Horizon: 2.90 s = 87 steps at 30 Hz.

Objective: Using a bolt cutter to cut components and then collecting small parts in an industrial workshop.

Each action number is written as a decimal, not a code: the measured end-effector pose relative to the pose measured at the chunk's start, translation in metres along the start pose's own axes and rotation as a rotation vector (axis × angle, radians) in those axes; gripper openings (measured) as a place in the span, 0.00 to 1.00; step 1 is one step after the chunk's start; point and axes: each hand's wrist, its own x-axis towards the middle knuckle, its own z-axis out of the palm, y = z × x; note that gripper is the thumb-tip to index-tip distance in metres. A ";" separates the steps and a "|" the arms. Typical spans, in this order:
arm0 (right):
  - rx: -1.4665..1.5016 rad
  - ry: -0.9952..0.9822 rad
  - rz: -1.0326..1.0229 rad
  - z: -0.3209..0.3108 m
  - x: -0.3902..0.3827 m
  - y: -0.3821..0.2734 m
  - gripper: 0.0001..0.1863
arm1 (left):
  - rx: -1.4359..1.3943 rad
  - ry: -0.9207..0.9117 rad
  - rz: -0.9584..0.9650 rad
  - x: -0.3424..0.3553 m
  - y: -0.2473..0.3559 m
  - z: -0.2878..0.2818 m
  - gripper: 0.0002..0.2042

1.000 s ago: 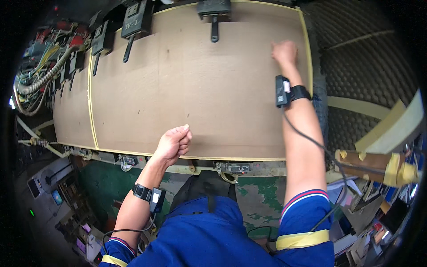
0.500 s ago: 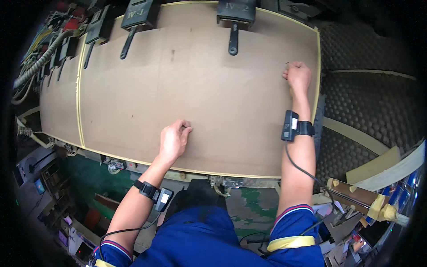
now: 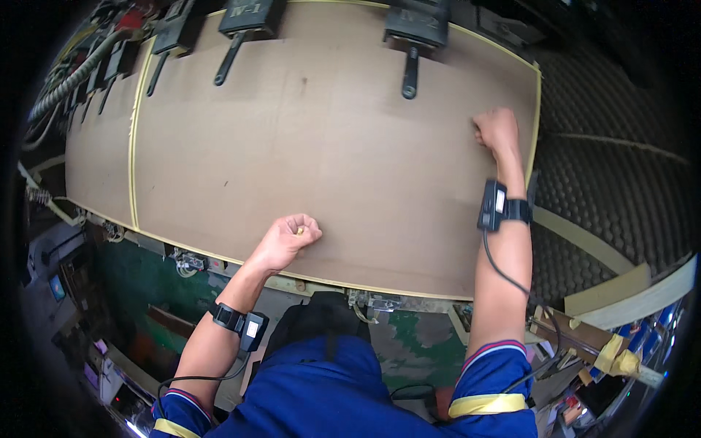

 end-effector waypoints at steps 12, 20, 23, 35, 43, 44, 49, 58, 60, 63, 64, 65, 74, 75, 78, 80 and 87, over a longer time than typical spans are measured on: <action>0.303 -0.017 -0.369 0.207 -0.021 -0.156 0.10 | -0.466 0.032 -0.088 -0.048 -0.015 -0.077 0.02; -0.408 0.313 -0.681 0.213 0.078 -0.172 0.13 | -0.075 0.680 0.117 -0.041 -0.013 -0.136 0.07; -0.497 0.262 -0.599 0.215 0.076 -0.179 0.14 | 0.416 0.833 0.235 -0.026 -0.004 -0.146 0.09; -0.654 0.190 -0.692 0.201 0.046 -0.154 0.14 | 0.525 0.508 0.328 -0.008 -0.007 -0.176 0.03; 0.636 0.110 -0.104 0.233 -0.054 -0.150 0.09 | -0.395 0.347 0.228 -0.108 -0.030 -0.296 0.02; 0.625 0.140 -0.095 0.234 -0.070 -0.150 0.08 | -0.352 0.402 0.197 -0.110 -0.031 -0.322 0.01; 0.574 0.271 -0.060 0.262 -0.090 -0.151 0.07 | 0.489 0.749 0.326 -0.094 -0.011 -0.411 0.08; 0.594 0.260 0.052 0.281 -0.100 -0.193 0.06 | 0.953 0.569 0.480 -0.068 0.003 -0.431 0.05; 0.608 0.309 0.048 0.273 -0.076 -0.196 0.06 | 0.836 0.481 0.377 -0.068 0.010 -0.432 0.05; 0.617 0.395 0.042 0.264 -0.032 -0.210 0.08 | 0.057 0.303 0.088 -0.073 0.019 -0.449 0.04; 0.584 0.425 0.043 0.259 -0.017 -0.211 0.07 | -0.057 0.245 0.109 -0.075 0.027 -0.449 0.03; 0.564 0.437 0.042 0.262 0.003 -0.213 0.06 | -0.035 0.279 0.108 -0.075 0.036 -0.447 0.03; -0.055 0.095 -0.064 0.220 0.007 -0.229 0.10 | 0.094 0.539 0.267 0.040 0.142 -0.464 0.06; -0.048 0.090 -0.069 0.220 0.001 -0.222 0.10 | 0.200 0.648 0.341 0.058 0.153 -0.470 0.07; 0.658 -0.004 -0.002 0.220 -0.008 -0.201 0.05 | 0.498 0.860 0.512 0.119 0.175 -0.503 0.10; 0.727 -0.048 -0.063 0.222 -0.016 -0.191 0.03 | 0.839 0.967 0.571 0.145 0.183 -0.520 0.10; 0.607 0.149 -0.085 0.261 -0.019 -0.243 0.05 | 0.946 0.740 0.404 0.130 0.204 -0.514 0.08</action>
